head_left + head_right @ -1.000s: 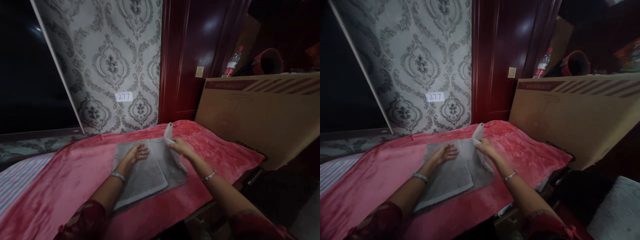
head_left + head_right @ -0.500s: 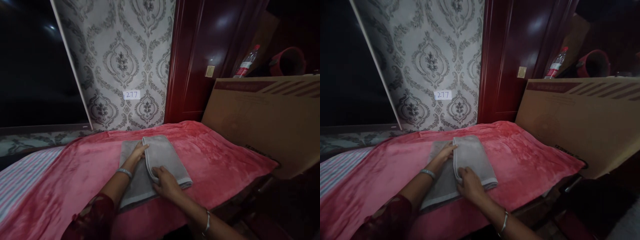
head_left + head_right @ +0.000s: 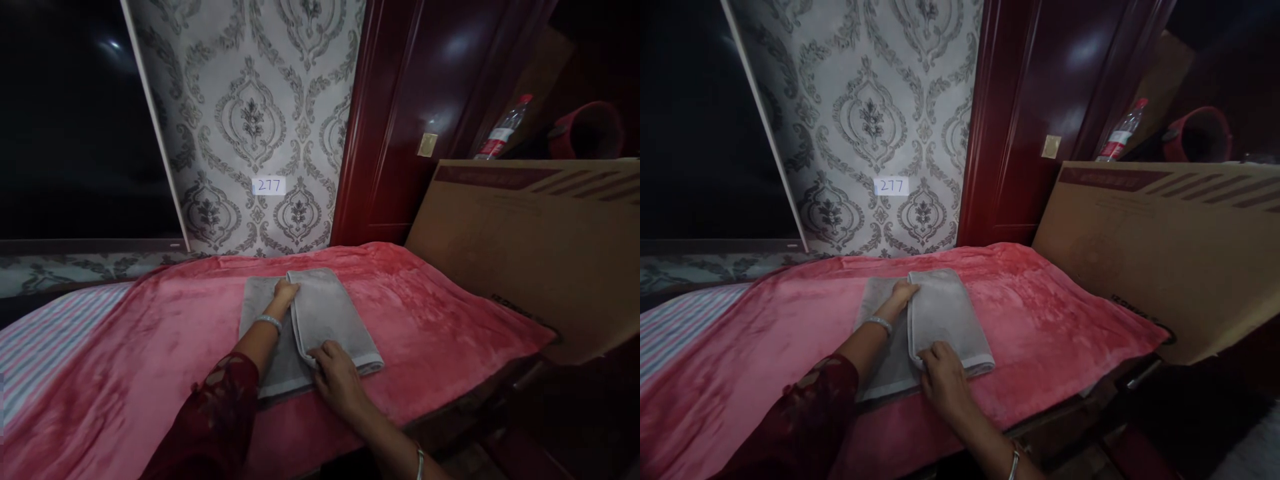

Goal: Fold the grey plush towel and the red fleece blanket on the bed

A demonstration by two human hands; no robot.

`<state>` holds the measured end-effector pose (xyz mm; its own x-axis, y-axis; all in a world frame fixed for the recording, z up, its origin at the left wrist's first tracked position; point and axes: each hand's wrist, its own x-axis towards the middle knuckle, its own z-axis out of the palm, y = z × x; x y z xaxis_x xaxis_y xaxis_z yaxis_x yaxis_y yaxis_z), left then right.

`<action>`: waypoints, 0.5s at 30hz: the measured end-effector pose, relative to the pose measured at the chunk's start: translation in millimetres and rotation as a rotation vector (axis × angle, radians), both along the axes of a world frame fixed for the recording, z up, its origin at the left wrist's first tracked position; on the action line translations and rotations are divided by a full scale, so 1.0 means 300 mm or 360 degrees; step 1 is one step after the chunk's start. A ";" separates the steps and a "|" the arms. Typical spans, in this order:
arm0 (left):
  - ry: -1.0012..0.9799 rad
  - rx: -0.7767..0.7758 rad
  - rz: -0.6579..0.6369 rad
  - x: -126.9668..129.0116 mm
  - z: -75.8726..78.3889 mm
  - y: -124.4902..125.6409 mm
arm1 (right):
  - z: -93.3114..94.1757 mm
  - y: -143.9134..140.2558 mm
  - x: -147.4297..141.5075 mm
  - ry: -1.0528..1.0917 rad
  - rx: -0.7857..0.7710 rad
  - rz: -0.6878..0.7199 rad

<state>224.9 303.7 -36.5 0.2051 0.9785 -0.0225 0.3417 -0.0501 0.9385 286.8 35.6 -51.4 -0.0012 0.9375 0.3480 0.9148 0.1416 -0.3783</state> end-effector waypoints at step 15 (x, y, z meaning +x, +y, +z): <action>-0.0085 -0.0067 0.0341 0.011 0.018 0.032 | -0.069 0.013 0.021 0.0012 0.0519 0.0181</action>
